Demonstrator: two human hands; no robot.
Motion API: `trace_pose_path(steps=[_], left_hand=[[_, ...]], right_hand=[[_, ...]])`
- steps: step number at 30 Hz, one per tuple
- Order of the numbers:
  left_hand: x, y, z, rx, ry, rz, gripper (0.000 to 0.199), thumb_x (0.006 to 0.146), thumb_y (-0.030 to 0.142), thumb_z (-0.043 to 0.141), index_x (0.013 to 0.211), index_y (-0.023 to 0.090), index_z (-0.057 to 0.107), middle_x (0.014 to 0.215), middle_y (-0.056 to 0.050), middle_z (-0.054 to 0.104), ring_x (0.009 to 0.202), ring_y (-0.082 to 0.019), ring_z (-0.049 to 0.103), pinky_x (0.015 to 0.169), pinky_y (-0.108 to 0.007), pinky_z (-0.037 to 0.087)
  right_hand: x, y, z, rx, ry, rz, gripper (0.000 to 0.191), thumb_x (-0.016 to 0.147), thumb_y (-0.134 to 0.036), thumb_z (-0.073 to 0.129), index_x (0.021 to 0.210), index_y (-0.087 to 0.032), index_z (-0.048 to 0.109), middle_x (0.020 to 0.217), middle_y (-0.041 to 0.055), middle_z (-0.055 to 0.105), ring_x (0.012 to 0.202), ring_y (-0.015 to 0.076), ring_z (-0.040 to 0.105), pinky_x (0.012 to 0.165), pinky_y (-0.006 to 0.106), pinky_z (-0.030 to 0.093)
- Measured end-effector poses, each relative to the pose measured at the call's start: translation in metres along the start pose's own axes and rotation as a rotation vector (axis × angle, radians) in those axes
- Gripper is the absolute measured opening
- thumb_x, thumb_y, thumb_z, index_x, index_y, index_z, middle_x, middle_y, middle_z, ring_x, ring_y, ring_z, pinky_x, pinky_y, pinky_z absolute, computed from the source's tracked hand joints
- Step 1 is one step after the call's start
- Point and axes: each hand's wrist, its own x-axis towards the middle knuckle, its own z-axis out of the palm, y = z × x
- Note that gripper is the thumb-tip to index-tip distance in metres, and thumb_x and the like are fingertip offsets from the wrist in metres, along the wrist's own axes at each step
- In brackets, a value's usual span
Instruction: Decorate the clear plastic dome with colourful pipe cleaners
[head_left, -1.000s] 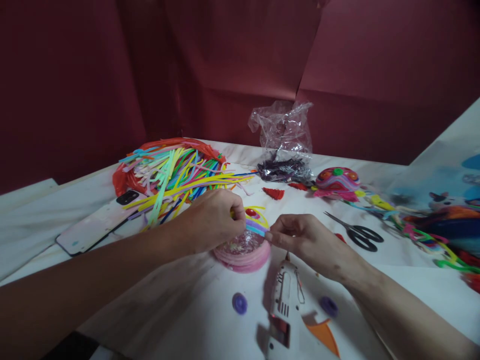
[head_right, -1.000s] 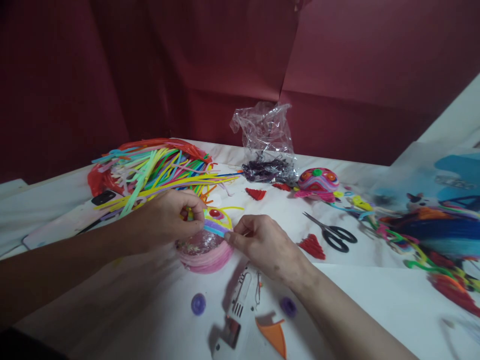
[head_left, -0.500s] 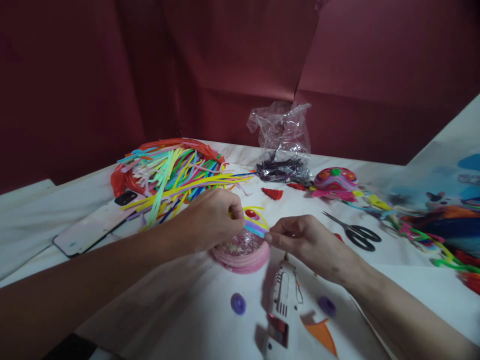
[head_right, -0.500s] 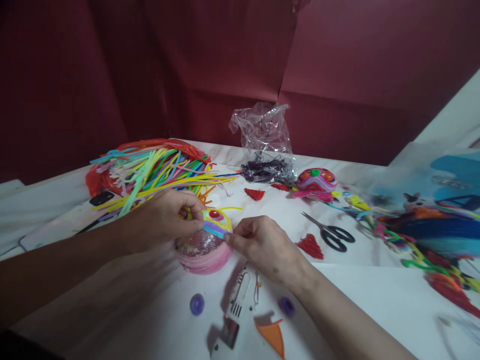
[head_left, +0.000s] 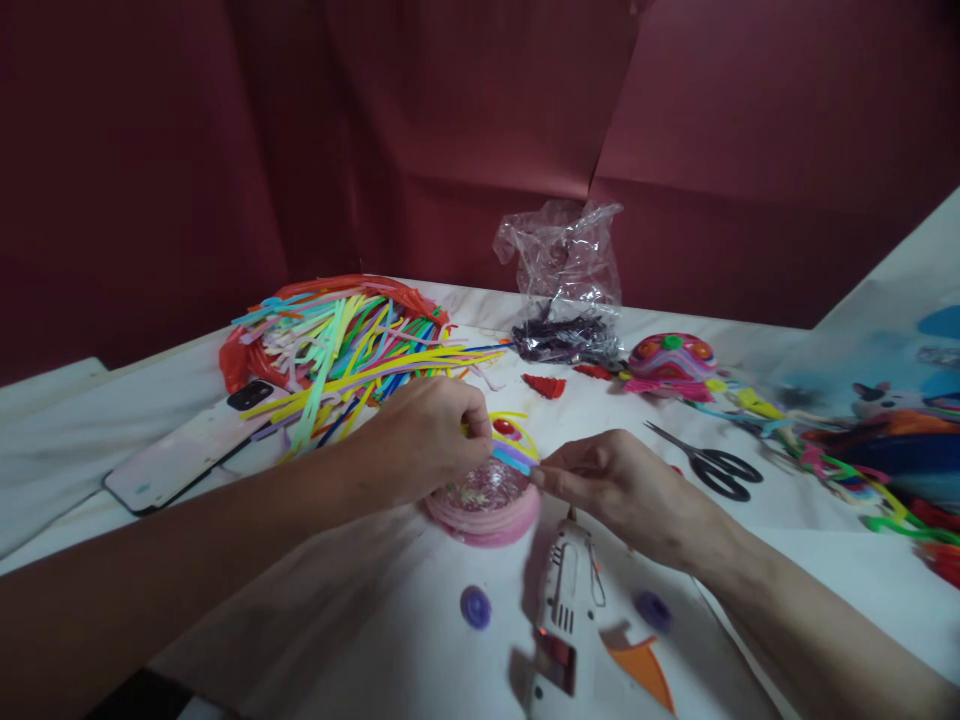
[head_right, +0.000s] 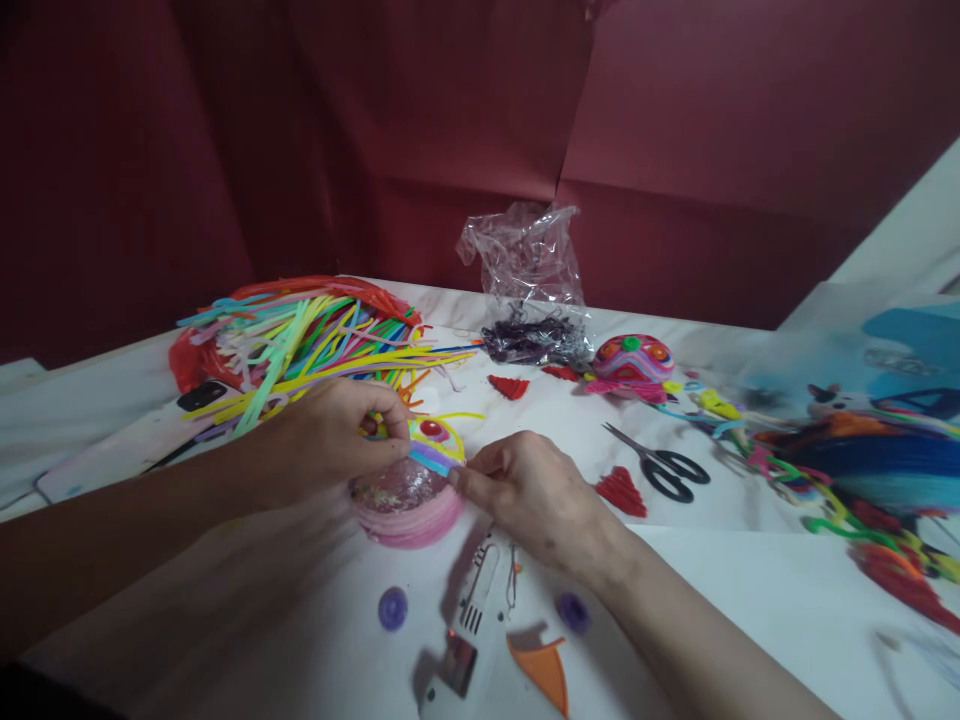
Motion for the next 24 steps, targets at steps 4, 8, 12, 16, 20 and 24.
trace_pose_path(steps=[4,8,12,16,20,24], left_hand=[[0.0,0.0008,-0.0001,0.004,0.0,0.01,0.011,0.064,0.012,0.055,0.057,0.017,0.063,0.045,0.005,0.054,0.045,-0.009,0.044,0.051,-0.023,0.032],[0.0002,0.0011,0.0,0.03,0.007,0.032,0.013,0.062,0.012,0.053,0.056,0.017,0.062,0.044,0.005,0.052,0.047,-0.009,0.045,0.051,-0.023,0.032],[0.0007,0.0001,-0.0005,0.037,0.001,0.048,0.012,0.062,0.013,0.052,0.055,0.018,0.061,0.049,0.004,0.054,0.052,-0.01,0.048,0.052,-0.022,0.032],[0.0001,-0.0012,-0.0023,0.03,-0.017,0.058,0.011,0.063,0.015,0.054,0.057,0.018,0.062,0.049,0.005,0.055,0.053,-0.01,0.05,0.051,-0.022,0.032],[0.0,-0.0028,-0.0027,0.008,-0.032,0.062,0.011,0.063,0.013,0.053,0.057,0.018,0.06,0.046,0.006,0.053,0.05,-0.009,0.049,0.051,-0.021,0.032],[0.0011,-0.0053,-0.0012,0.01,-0.006,0.08,0.01,0.063,0.015,0.053,0.057,0.018,0.061,0.05,0.005,0.056,0.053,-0.009,0.051,0.052,-0.021,0.033]], right_hand=[[-0.0005,-0.0002,-0.0004,-0.007,0.005,-0.002,0.038,0.08,-0.045,0.056,0.063,-0.012,0.063,0.055,0.0003,0.043,0.048,0.0126,0.037,0.042,0.019,0.028],[-0.0007,-0.0011,-0.0003,-0.013,0.01,0.001,0.037,0.08,-0.045,0.057,0.064,-0.012,0.064,0.054,0.0003,0.043,0.048,0.0126,0.037,0.041,0.019,0.028],[-0.0007,-0.0021,-0.0003,-0.017,0.003,0.009,0.035,0.079,-0.044,0.059,0.064,-0.012,0.065,0.054,0.0006,0.044,0.049,0.0128,0.038,0.041,0.018,0.028],[-0.0011,-0.0014,-0.0007,-0.022,-0.006,0.013,0.034,0.078,-0.043,0.059,0.065,-0.012,0.065,0.055,0.0006,0.044,0.049,0.0125,0.037,0.041,0.018,0.027],[-0.0012,0.0003,-0.0008,-0.03,-0.012,0.008,0.034,0.079,-0.043,0.057,0.065,-0.013,0.065,0.055,0.0004,0.044,0.049,0.0126,0.036,0.042,0.018,0.027],[-0.001,-0.0001,-0.0009,-0.039,-0.012,0.009,0.033,0.08,-0.04,0.057,0.065,-0.012,0.065,0.056,0.0008,0.046,0.05,0.013,0.038,0.043,0.018,0.029]])
